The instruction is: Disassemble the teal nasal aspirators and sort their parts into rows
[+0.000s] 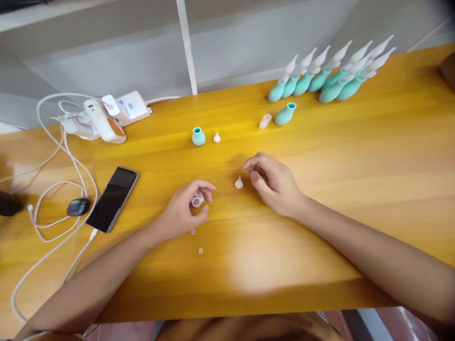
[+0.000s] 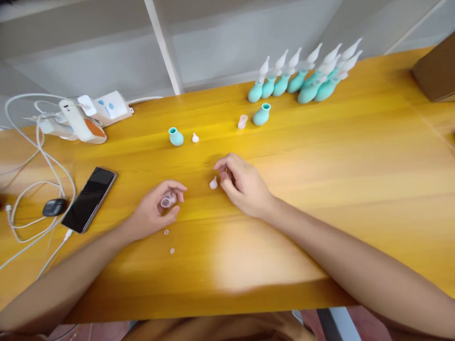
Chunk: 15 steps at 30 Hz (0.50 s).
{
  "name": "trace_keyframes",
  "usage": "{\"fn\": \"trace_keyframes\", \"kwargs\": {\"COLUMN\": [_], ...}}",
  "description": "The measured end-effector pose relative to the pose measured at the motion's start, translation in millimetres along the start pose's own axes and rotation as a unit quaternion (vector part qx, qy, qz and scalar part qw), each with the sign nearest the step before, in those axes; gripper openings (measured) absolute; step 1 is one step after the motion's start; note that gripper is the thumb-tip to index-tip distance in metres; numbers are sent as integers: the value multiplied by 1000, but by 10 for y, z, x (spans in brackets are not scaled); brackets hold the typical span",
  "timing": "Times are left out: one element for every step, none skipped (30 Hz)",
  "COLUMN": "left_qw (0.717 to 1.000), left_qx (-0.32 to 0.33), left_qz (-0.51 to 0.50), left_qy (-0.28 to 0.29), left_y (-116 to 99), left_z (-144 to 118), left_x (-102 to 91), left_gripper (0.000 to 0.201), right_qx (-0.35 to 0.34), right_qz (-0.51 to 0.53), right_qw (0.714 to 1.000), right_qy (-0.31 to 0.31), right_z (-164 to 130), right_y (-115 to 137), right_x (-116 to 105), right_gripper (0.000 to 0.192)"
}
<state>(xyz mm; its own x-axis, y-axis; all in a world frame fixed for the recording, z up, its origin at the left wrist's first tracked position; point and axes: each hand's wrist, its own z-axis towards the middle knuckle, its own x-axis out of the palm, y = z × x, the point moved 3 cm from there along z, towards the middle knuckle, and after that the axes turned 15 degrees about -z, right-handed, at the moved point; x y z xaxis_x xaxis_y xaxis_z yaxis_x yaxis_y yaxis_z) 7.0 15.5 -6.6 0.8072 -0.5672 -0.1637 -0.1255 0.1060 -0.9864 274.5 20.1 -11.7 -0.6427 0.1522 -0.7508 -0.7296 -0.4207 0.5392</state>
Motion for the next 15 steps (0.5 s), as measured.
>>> {"fn": "trace_keyframes", "kwargs": {"left_qw": [1000, 999, 998, 996, 994, 993, 992, 992, 993, 993, 994, 994, 994, 994, 994], "left_qx": [4, 5, 5, 4, 2, -2, -6, -11, -16, -20, -20, -15, -7, 3, 14], "left_qz": [-17, -36, -57, -78, -95, -108, -117, -119, -117, -111, -107, -106, -108, -111, -112], "left_qy": [10, 21, 31, 40, 45, 44, 40, 33, 24, 16, 9, 1, -4, -10, -14], "left_y": [5, 11, 19, 29, 40, 52, 63, 75, 85, 93, 97, 96, 94, 90, 86], "left_z": [-7, -14, -20, -25, -31, -36, -41, -44, -44, -42, -36, -26, -13, 2, 17], "left_x": [-10, -22, -34, -45, -54, -61, -65, -65, -62, -55, -47, -39, -32, -27, -24], "left_gripper": [48, 52, 53, 51, 47, 42, 36, 29, 24, 20, 18, 18, 17, 17, 16], "right_qx": [-13, -28, -43, -58, -73, -87, -101, -113, -122, -129, -133, -135, -136, -135, -134], "right_qz": [-24, -42, -55, -69, -84, -101, -119, -134, -143, -144, -139, -133, -127, -124, -119], "right_qw": [1000, 998, 996, 993, 989, 985, 981, 978, 976, 975, 976, 977, 978, 978, 979], "right_qy": [8, 26, 50, 75, 96, 110, 116, 116, 113, 109, 105, 101, 99, 97, 94], "right_z": [17, 30, 38, 40, 38, 33, 27, 22, 17, 14, 11, 10, 9, 7, 5], "right_y": [-45, -82, -109, -125, -129, -123, -108, -91, -73, -57, -46, -39, -35, -34, -31], "right_x": [-14, -22, -23, -20, -14, -5, 4, 15, 26, 37, 47, 57, 65, 72, 78], "right_gripper": [20, 29, 37, 42, 45, 45, 42, 37, 32, 27, 23, 20, 19, 18, 17]}}
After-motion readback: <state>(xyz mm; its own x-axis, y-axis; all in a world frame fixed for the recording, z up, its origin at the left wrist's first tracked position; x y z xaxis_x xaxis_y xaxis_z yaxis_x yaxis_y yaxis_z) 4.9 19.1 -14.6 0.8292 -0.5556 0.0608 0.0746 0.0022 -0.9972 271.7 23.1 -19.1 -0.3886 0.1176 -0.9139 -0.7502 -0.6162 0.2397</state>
